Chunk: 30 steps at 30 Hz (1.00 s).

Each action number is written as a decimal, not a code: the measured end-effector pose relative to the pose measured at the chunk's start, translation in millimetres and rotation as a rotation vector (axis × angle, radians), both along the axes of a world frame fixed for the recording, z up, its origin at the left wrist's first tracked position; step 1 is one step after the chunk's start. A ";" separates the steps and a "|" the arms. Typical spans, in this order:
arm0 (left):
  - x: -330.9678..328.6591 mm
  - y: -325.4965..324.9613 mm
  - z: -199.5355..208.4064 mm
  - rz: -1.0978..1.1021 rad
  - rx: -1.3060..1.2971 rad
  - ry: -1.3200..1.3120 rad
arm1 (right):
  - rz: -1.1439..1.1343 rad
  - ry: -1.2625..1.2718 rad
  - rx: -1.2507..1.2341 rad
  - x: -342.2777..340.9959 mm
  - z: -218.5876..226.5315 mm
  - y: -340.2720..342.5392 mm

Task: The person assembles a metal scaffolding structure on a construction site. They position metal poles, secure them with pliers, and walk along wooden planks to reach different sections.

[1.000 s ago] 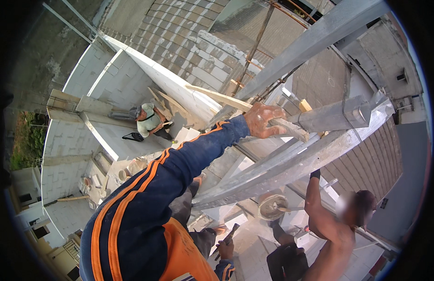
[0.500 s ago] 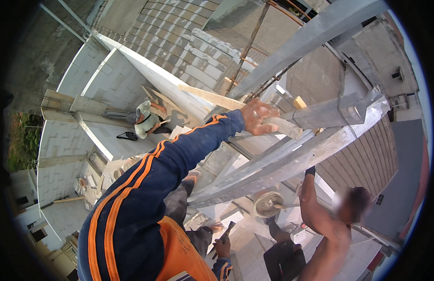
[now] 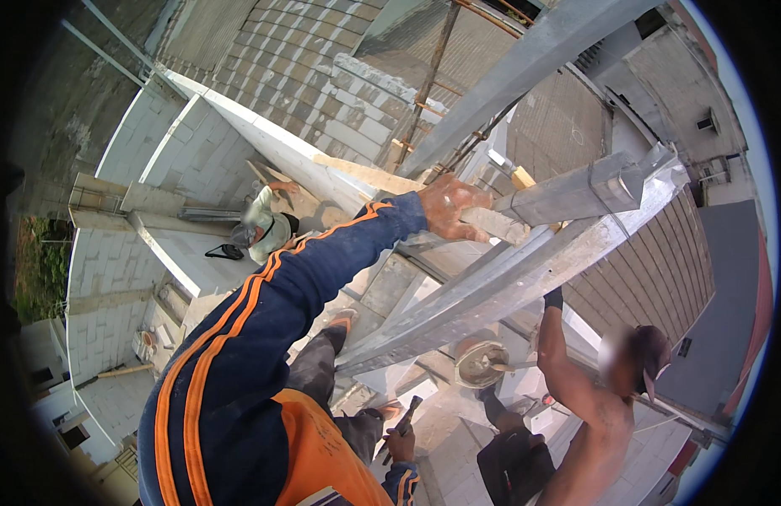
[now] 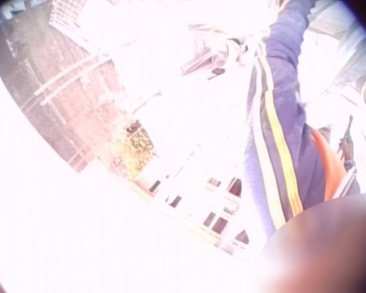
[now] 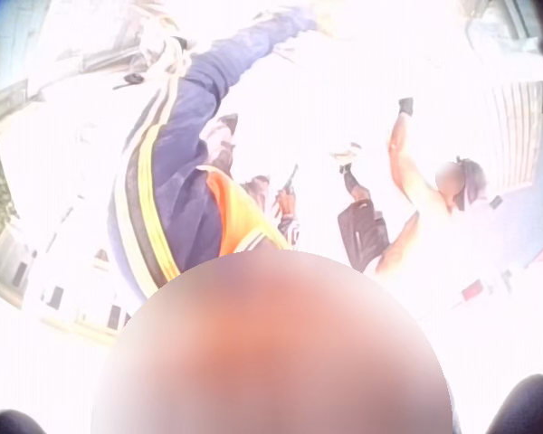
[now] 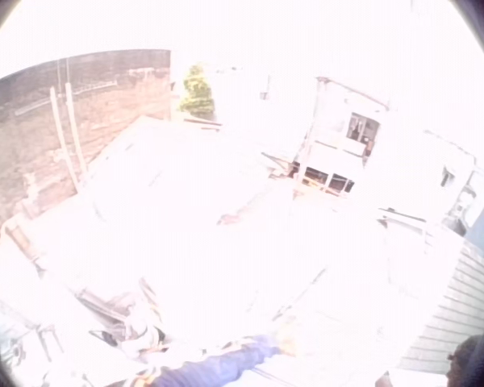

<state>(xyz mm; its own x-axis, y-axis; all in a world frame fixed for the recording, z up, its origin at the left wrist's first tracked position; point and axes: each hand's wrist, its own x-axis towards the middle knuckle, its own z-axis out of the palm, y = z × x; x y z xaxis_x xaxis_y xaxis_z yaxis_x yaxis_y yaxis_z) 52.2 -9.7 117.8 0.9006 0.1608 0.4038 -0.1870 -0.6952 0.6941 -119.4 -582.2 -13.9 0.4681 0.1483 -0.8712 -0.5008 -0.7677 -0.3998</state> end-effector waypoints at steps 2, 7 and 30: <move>-0.2 2.5 2.5 -0.057 -0.028 0.057 | -0.031 -0.003 0.013 -0.9 -2.4 -2.3; -4.9 3.7 7.0 -0.067 -0.056 0.056 | -0.003 -0.034 0.005 -1.6 -6.7 -3.4; 0.5 -2.6 -6.3 0.002 0.030 -0.096 | -0.010 -0.024 -0.022 -2.2 5.4 0.1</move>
